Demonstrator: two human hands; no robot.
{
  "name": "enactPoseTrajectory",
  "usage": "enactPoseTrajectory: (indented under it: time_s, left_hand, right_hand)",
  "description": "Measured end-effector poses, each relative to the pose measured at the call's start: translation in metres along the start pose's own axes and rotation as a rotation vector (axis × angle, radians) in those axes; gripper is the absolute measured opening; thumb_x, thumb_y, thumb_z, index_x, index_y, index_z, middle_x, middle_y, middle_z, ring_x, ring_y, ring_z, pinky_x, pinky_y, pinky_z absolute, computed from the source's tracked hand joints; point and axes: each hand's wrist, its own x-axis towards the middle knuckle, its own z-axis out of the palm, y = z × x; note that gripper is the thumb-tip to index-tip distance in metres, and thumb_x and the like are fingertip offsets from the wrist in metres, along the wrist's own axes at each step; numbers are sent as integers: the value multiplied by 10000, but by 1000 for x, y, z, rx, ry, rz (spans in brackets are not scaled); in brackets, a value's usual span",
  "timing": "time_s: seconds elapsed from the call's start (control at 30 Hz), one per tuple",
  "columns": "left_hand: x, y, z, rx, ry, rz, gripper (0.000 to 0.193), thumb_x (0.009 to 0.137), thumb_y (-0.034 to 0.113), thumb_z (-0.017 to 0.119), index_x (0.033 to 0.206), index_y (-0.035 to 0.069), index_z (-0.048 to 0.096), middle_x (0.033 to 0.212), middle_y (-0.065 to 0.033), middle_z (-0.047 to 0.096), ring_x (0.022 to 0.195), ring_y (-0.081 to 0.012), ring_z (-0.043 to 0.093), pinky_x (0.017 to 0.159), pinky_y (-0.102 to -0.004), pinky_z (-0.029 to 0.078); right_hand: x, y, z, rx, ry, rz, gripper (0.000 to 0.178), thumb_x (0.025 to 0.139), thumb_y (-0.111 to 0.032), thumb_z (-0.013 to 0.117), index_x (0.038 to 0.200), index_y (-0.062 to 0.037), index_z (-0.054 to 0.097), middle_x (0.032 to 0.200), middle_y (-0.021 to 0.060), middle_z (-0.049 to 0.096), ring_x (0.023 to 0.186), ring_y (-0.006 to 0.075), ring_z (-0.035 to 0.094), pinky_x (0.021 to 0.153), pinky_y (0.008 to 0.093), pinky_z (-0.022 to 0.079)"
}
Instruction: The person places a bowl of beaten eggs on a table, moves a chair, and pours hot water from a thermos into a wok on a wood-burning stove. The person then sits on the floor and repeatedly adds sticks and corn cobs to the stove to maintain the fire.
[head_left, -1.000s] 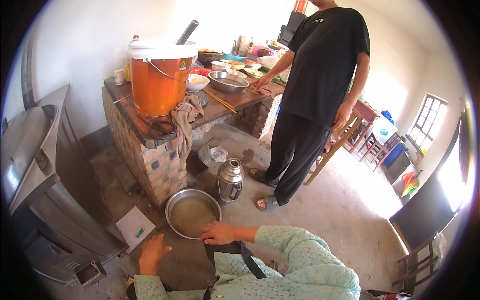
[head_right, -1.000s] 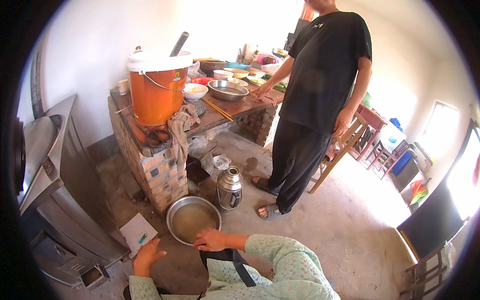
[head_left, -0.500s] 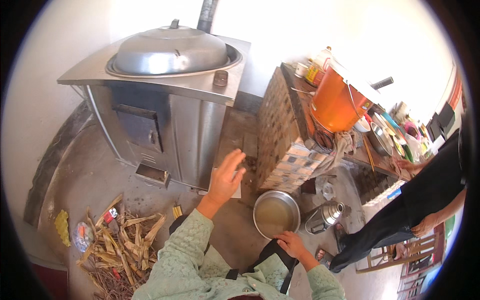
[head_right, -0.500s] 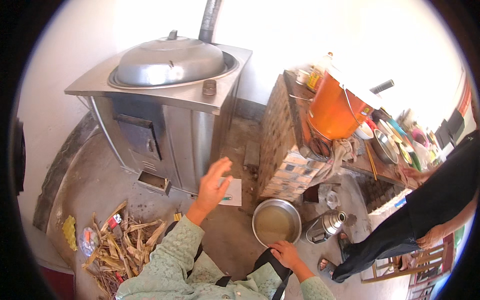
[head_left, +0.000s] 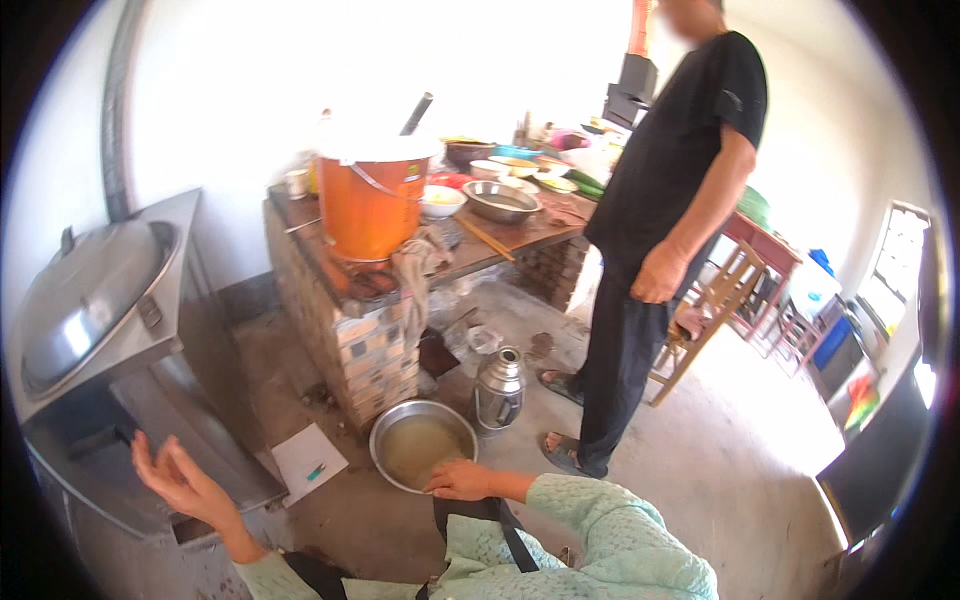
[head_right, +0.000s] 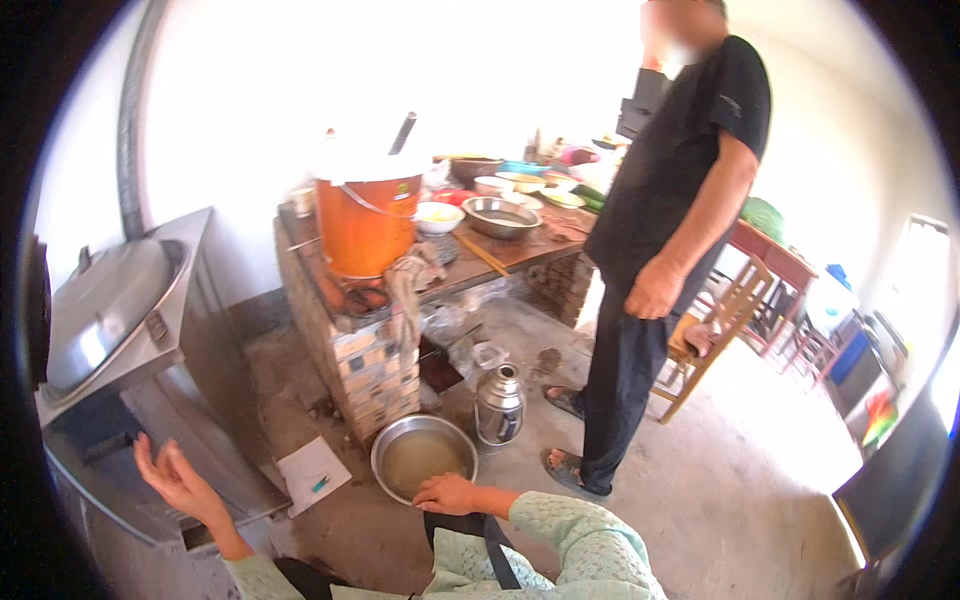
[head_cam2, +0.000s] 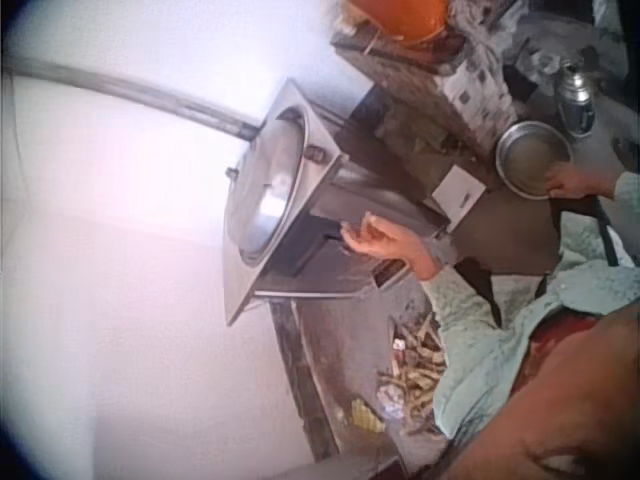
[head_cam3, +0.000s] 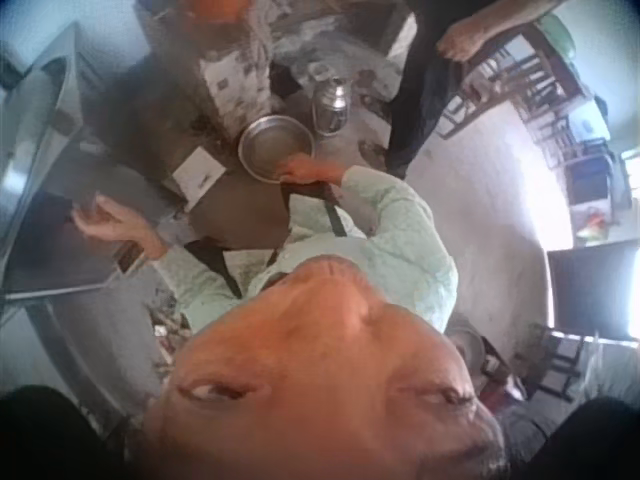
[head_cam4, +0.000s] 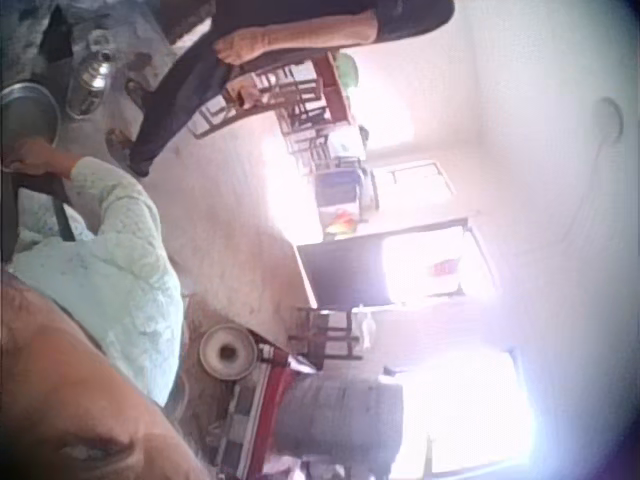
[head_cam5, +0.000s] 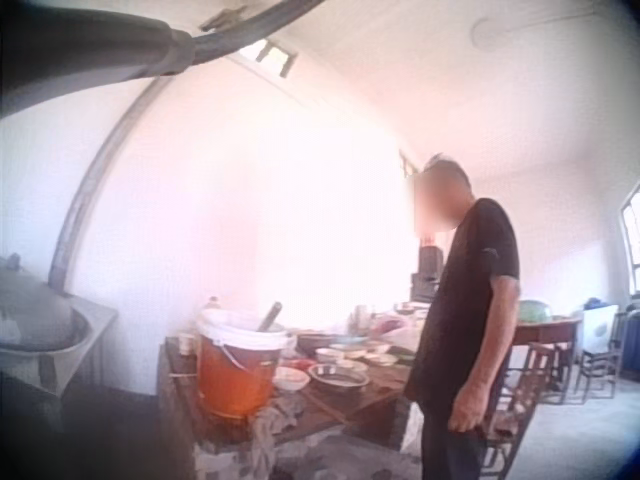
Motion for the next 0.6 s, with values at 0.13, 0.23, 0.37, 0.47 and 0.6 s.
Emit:
enactPoseTrajectory:
  time_s: [0.13,0.23,0.37,0.47,0.6]
  left_hand:
    - [-90,-58,13,-147,-360,-343,471,866,11,487,1312,-3,337,1304,-138,447,768,-152,530,725,-258,444]
    - [-121,-65,24,-28,-505,-439,521,825,-24,494,1319,-3,328,1305,-140,444,752,-155,525,712,-264,449]
    - [-123,-73,27,-68,-542,-413,556,804,-46,494,1330,21,326,1316,-151,433,754,-157,529,688,-265,457]
    - [-124,-73,28,-25,-536,-442,562,804,-43,488,1336,36,327,1316,-150,435,758,-158,533,679,-271,462]
    - [-130,-76,30,-7,-574,-427,568,795,-45,476,1338,37,329,1318,-138,441,752,-157,537,678,-268,462]
  right_hand:
    - [-5,2,11,-4,-37,33,278,898,-334,454,1062,-182,619,969,57,561,963,261,540,773,424,433]
    - [-6,-3,5,-17,-89,86,293,897,-334,454,1080,-167,610,997,73,559,962,272,533,807,423,424]
    - [-1,-12,-4,-38,-128,112,286,892,-316,465,1081,-157,608,973,82,555,958,277,532,815,422,423]
    - [0,-6,3,9,-74,71,277,890,-306,470,1083,-160,605,967,79,550,959,277,532,813,423,424]
    - [1,-6,2,-10,-104,86,276,889,-307,471,1078,-158,605,978,78,556,965,280,534,816,423,428]
